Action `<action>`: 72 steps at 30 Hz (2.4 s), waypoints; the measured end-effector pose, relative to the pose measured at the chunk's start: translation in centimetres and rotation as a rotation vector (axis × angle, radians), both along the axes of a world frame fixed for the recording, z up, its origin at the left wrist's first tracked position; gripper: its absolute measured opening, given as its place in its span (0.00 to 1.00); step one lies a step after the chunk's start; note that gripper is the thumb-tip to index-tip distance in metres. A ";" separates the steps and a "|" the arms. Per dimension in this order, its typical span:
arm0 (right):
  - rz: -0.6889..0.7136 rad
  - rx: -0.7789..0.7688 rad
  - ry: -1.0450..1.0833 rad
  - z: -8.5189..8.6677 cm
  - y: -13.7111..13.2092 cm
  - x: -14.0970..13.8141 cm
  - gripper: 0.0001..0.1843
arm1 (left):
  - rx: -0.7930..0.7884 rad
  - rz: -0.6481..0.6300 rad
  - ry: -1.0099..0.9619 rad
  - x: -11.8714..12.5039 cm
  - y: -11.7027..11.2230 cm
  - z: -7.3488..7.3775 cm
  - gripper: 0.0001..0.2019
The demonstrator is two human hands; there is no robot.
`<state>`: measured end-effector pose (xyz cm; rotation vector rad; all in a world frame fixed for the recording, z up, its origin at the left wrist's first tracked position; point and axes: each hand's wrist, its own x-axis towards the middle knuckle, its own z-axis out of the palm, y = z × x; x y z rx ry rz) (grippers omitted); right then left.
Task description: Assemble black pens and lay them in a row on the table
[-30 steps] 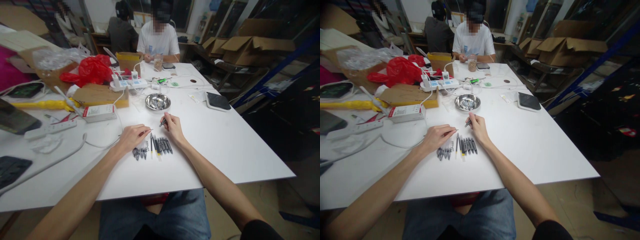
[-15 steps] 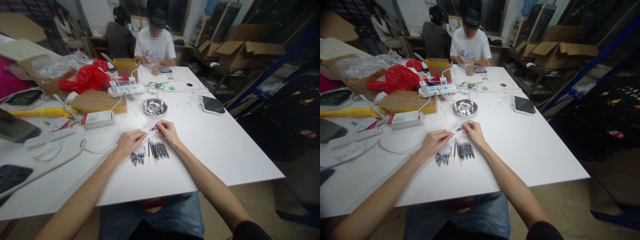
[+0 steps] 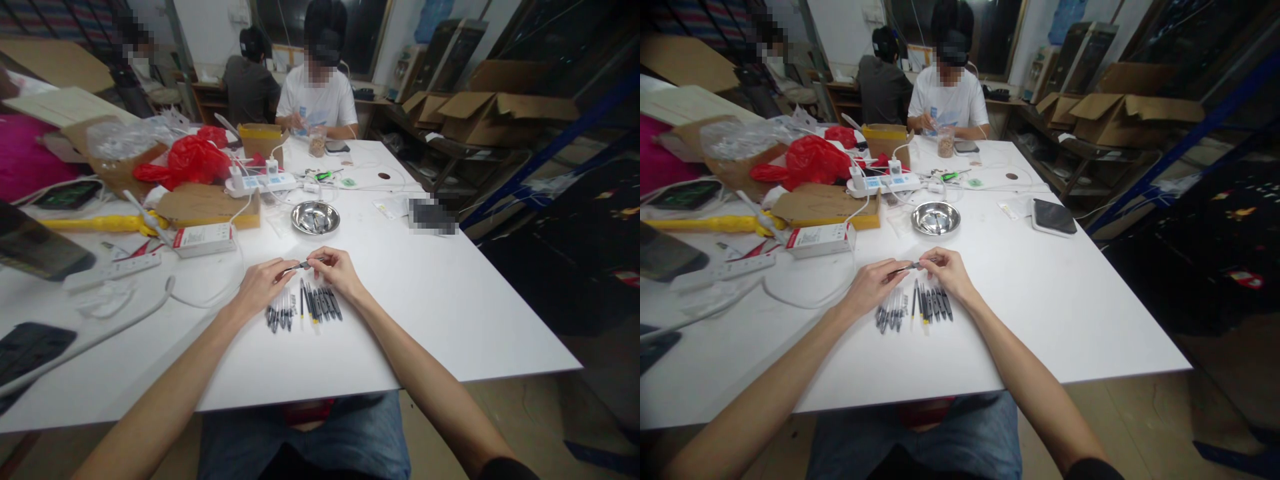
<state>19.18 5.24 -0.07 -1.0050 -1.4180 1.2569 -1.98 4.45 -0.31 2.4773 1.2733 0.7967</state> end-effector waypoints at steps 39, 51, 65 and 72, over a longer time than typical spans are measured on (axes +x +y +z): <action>-0.091 0.417 -0.478 1.3 -3.4 -2.2 0.13 | 0.219 -0.099 -0.098 2.9 -3.2 1.1 0.51; -0.180 0.336 -0.219 1.0 -1.7 -0.7 0.11 | 0.300 -0.012 -0.180 1.4 -1.7 1.4 0.33; -0.119 0.036 -0.175 0.6 -0.7 0.4 0.21 | 0.166 -0.007 -0.179 0.0 0.2 0.4 0.09; -0.078 0.125 -0.250 0.4 -0.8 0.2 0.19 | 0.032 -0.029 -0.188 0.6 -0.2 -0.3 0.08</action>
